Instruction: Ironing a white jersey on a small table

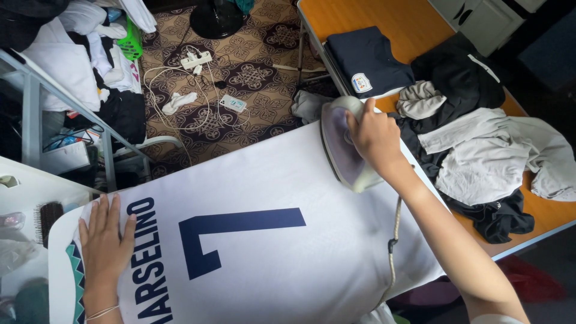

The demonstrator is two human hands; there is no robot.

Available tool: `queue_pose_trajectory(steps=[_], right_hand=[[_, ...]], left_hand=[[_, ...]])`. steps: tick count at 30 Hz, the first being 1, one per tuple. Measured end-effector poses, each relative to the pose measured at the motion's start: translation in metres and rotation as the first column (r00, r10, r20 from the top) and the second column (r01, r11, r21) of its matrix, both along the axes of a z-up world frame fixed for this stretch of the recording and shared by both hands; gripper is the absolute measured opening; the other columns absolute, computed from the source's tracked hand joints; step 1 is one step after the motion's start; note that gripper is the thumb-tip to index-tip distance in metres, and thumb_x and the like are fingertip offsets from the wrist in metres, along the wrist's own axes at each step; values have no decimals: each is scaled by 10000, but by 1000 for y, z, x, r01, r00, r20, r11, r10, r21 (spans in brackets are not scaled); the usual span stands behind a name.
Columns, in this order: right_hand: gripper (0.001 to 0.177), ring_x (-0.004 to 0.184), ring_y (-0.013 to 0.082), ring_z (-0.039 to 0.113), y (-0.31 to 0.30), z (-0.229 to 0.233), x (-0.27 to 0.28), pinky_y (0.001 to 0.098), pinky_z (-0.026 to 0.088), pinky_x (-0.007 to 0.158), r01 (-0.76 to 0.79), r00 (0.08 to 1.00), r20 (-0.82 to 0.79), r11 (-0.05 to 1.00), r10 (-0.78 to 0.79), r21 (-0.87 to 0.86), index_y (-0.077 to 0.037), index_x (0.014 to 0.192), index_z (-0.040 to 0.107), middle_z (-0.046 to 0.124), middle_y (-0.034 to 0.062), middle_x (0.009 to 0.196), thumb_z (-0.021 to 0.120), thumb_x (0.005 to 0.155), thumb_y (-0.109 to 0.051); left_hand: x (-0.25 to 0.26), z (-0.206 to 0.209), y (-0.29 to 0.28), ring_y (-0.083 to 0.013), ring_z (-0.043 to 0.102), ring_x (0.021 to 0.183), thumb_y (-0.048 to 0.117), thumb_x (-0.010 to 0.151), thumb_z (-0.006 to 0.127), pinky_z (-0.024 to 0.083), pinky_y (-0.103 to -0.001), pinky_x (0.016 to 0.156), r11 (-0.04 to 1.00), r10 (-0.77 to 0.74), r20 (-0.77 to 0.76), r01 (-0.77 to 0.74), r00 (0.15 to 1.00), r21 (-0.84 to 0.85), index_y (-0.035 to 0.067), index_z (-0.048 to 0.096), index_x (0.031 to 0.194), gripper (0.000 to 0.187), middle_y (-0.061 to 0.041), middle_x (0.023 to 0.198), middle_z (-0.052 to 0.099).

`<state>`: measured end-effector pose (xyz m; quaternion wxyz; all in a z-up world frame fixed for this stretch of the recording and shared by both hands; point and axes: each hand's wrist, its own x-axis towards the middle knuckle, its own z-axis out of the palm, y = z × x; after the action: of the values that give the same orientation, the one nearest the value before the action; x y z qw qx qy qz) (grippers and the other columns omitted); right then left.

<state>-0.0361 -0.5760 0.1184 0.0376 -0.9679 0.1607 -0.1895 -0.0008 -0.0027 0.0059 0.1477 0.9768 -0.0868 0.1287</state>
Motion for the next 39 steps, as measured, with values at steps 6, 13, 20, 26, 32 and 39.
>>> queue_pose_trajectory(steps=[6, 13, 20, 26, 32, 39], right_hand=[[614, 635, 459, 695, -7, -10, 33, 503, 567, 565, 26, 997, 68, 999, -24, -35, 102, 1194, 546, 680, 269, 683, 591, 1025, -487], [562, 606, 447, 688, 0, -7, -12, 497, 563, 559, -27, 997, 76, 997, 33, -77, 74, 1167, 564, 668, 255, 657, 590, 1034, -471], [474, 521, 464, 649, 33, 18, -115, 508, 530, 472, -47, 997, -61, 998, 50, 45, 49, 1060, 529, 621, 267, 559, 582, 1005, -419], [459, 496, 441, 666, 63, 26, -194, 490, 540, 475, -15, 969, -243, 988, 52, 151, 12, 1066, 527, 630, 242, 508, 591, 940, -425], [682, 416, 369, 722, 79, -2, -233, 466, 574, 428, -169, 901, -343, 944, 265, 285, -13, 1284, 572, 687, 225, 565, 675, 827, -508], [692, 539, 318, 783, 125, -22, -208, 416, 644, 529, -670, 619, -272, 676, 737, 306, 109, 1232, 570, 734, 271, 672, 566, 998, -542]], left_hand=[[0, 0, 0, -260, 208, 1565, 487, 1037, 405, 58, -427, 1280, 1000, -4, 5, 4, 1000, -5, 150, 426, 1574, 635, -128, 1652, 347], [-2, 1, 2, -263, 200, 1561, 484, 1033, 411, 53, -436, 1271, 1000, -2, -15, 2, 1000, -12, 154, 402, 1581, 640, -125, 1656, 325], [-4, 7, -2, -260, 197, 1559, 487, 1031, 406, 50, -438, 1268, 999, -21, -9, 21, 1000, -39, 158, 390, 1583, 643, -116, 1662, 310], [-4, 6, -3, -257, 196, 1560, 473, 1040, 412, 48, -440, 1269, 999, -14, 1, 14, 1000, -40, 156, 393, 1579, 626, -115, 1664, 308], [-4, 4, -2, -261, 198, 1557, 458, 1034, 421, 53, -453, 1265, 1000, -14, 11, 14, 1000, -28, 141, 391, 1581, 633, -120, 1662, 305], [1, -4, 1, -279, 217, 1549, 445, 1039, 429, 67, -476, 1256, 1000, 1, 36, 0, 999, -12, 125, 382, 1581, 631, -141, 1662, 306]])
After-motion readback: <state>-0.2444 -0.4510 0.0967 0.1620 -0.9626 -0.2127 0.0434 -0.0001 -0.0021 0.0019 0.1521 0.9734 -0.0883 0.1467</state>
